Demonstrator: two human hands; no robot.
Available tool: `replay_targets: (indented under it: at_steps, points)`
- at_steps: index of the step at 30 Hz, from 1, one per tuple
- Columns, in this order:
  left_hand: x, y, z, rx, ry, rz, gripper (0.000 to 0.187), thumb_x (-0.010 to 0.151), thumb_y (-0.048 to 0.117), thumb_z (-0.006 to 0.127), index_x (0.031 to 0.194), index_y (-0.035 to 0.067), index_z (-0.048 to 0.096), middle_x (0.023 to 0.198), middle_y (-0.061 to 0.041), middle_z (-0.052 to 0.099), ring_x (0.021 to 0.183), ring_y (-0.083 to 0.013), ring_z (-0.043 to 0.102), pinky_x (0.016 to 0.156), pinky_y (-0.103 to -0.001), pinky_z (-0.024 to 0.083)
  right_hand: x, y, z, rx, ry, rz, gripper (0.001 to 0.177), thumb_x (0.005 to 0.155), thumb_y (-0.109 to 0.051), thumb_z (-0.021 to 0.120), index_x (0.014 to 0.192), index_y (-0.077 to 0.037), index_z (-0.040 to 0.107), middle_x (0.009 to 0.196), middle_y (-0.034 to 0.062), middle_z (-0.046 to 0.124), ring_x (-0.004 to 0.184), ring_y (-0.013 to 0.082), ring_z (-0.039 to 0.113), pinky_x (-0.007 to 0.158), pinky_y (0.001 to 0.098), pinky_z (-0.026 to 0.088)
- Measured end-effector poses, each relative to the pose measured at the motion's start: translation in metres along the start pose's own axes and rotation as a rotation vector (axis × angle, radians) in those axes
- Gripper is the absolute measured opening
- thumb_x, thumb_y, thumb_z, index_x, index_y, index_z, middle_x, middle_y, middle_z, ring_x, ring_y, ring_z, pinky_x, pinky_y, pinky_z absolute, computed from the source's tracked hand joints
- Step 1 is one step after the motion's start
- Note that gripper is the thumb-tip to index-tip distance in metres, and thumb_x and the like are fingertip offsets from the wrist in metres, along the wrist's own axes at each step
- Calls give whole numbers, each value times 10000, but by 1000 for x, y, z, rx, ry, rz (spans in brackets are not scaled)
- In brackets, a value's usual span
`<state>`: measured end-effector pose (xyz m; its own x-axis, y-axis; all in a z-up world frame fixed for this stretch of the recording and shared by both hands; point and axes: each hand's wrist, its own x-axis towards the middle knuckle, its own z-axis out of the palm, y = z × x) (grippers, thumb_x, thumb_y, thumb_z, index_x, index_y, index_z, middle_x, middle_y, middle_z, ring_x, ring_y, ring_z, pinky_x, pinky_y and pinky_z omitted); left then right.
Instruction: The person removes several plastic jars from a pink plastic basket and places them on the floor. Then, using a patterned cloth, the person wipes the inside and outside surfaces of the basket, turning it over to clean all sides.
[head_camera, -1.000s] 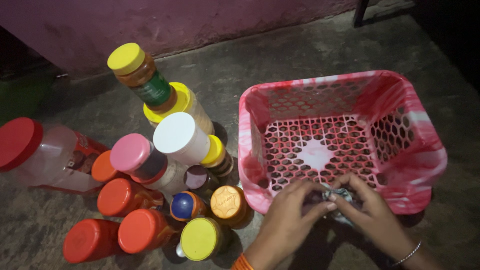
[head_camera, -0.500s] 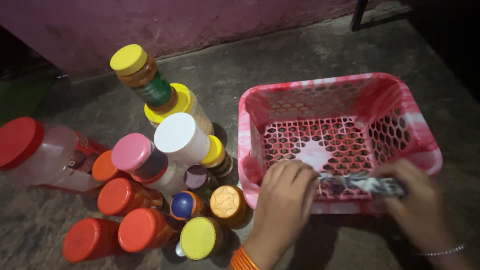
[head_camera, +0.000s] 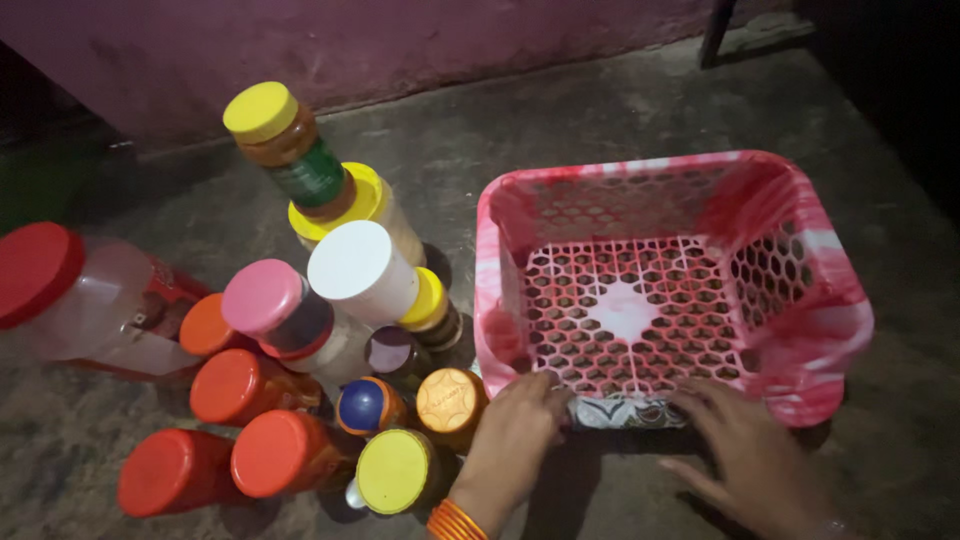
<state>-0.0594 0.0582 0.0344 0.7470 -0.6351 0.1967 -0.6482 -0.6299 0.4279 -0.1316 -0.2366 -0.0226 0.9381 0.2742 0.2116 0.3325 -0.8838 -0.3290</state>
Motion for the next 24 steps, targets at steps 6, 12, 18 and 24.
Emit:
replay_targets:
  at_steps: [6,12,18,24]
  points:
    - [-1,-24,29,296,-68,59,152,824,95,681,975,96,661,942,-102,683,994,-271,671,904,-391,542,71,-47,58,-235,-233,-222,569,871,-414,624,1322,-76,547,1217,98,616,1042,281,631,840,456,512]
    - [-2,-26,24,243,-28,5,636,750,11,664,1373,62,548,869,-129,675,890,-298,669,792,-407,535,72,-42,75,-296,-273,-267,465,912,-396,590,1242,-69,601,1098,80,638,954,242,662,772,406,557]
    - [-1,-20,12,114,-52,-61,616,750,-4,688,1345,55,540,920,-153,668,930,-326,666,782,-429,538,17,43,54,-207,-38,-283,457,810,-309,622,1220,-108,639,1059,89,731,874,239,726,736,413,577]
    - [0,-20,16,137,-87,-69,665,709,-43,655,1355,35,518,926,-168,661,922,-341,666,753,-441,547,-31,131,37,-300,174,-228,351,807,-280,639,1066,-51,697,1065,123,726,931,285,724,897,480,573]
